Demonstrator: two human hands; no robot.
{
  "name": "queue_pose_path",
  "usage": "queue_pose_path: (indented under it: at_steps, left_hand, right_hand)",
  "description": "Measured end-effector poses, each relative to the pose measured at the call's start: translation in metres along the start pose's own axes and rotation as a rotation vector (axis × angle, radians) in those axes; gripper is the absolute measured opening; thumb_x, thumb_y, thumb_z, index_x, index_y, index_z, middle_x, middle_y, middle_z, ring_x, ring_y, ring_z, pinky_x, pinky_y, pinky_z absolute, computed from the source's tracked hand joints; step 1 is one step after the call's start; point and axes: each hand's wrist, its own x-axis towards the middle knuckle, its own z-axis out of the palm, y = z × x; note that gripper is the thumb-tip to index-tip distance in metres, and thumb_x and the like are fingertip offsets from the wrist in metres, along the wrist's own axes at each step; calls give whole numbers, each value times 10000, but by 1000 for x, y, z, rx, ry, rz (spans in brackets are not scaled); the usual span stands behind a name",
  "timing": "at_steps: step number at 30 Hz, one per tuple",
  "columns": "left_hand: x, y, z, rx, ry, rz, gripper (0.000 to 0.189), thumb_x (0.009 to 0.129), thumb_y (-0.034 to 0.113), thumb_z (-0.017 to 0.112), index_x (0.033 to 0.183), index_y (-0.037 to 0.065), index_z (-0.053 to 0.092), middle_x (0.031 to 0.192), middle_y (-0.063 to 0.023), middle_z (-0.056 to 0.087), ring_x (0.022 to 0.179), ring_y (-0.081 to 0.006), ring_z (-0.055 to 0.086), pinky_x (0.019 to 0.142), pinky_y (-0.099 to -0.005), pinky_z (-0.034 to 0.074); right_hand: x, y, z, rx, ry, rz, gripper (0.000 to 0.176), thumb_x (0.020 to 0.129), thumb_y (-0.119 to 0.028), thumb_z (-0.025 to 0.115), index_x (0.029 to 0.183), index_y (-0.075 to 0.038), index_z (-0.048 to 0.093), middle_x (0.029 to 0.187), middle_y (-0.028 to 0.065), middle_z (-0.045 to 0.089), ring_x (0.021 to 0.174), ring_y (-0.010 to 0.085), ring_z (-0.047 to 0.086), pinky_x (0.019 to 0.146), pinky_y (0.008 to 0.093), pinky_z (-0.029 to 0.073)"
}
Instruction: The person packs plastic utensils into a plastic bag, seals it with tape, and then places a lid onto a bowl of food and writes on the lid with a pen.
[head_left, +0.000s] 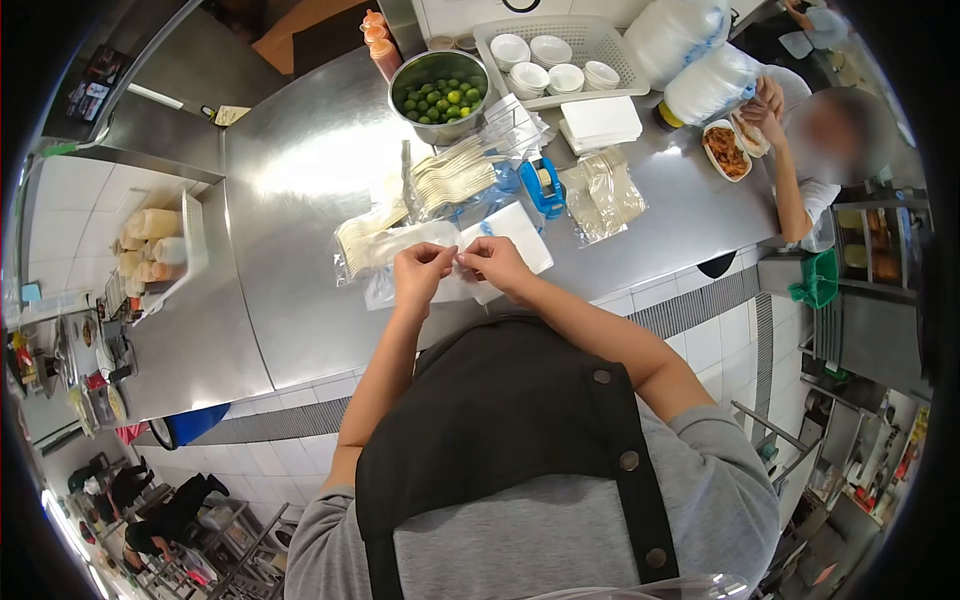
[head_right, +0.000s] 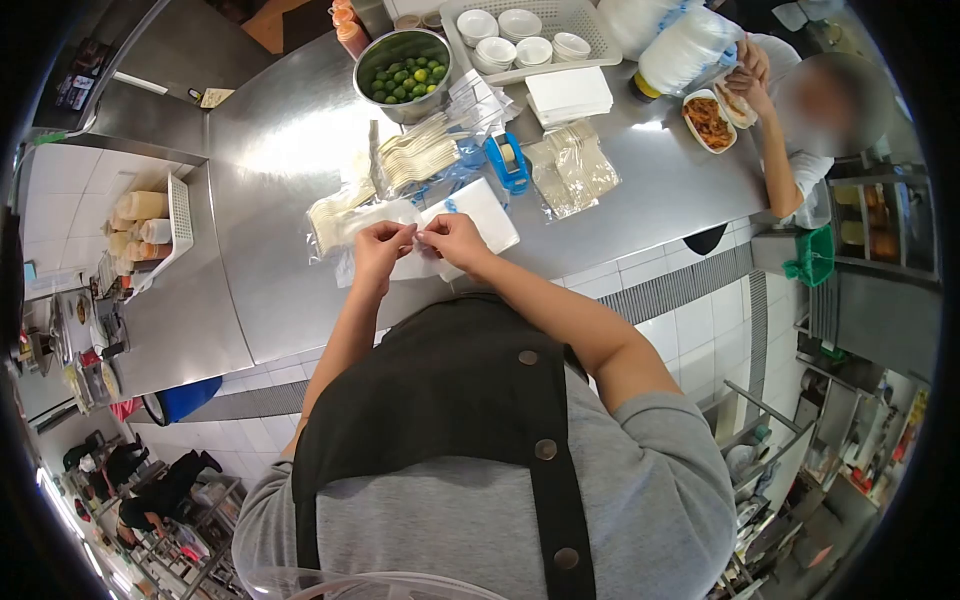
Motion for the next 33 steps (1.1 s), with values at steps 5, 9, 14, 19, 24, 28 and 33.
queue_pose_path:
  at_steps: [5, 9, 14, 19, 24, 28, 33]
  left_hand:
    - [-5, 4, -4, 213, 84, 104, 46, 822, -3, 725, 848, -29, 697, 820, -76, 690, 728, -126, 667, 654, -247, 550]
    - [-15, 12, 4, 410, 105, 445, 86, 810, -75, 640, 853, -40, 705, 1117, -169, 659, 775, -194, 689, 675, -318, 560]
    - [-23, 17, 18, 784, 85, 689, 174, 836, -61, 572, 946, -57, 706, 1260, -205, 579, 969, -377, 652, 851, -422, 532]
    - [-27, 33, 26, 776, 215, 562, 288, 795, 24, 632, 1068, -63, 653, 1133, -197, 615, 961, -386, 642, 830, -438, 524]
    - [-30, 37, 18, 826, 196, 539, 269, 775, -10, 624, 1037, -66, 650, 1123, -193, 616, 893, -357, 659, 766, -406, 539]
    - [-39, 35, 17, 775, 110, 461, 340, 753, -48, 620, 1090, -78, 650, 1169, -202, 625, 828, -332, 672, 702, -383, 545]
    - [-44, 25, 9, 741, 26, 453, 362, 745, -61, 614, 1104, -84, 647, 1148, -200, 639, 741, -307, 659, 659, -366, 530]
  right_hand:
    - [2, 12, -10, 85, 163, 56, 106, 899, -72, 694, 868, 6, 629, 771, 75, 671, 681, 139, 666, 600, 292, 562]
    - [4, 21, -14, -106, 203, -182, 180, 847, -23, 704, 940, -2, 552, 756, 79, 641, 678, 155, 677, 588, 301, 565]
    - [0, 10, -4, -304, 219, -342, 321, 802, -21, 710, 1007, -38, 464, 751, 85, 616, 692, 188, 682, 608, 335, 546]
    - [-26, -35, -3, -548, -49, -414, 337, 823, -55, 712, 1043, -39, 457, 793, 149, 648, 712, 284, 678, 661, 390, 527]
    - [3, -84, -72, -738, 240, -525, 247, 811, -97, 756, 971, -33, 578, 860, 144, 653, 832, 313, 661, 733, 422, 511]
    - [31, -128, -147, -1079, 728, -824, 355, 779, -137, 787, 1062, -51, 590, 1162, 124, 602, 1128, 314, 579, 933, 429, 469]
    - [44, -134, -184, -1301, 714, -655, 381, 756, -149, 798, 1075, -71, 606, 1188, 95, 607, 1170, 303, 569, 979, 445, 457]
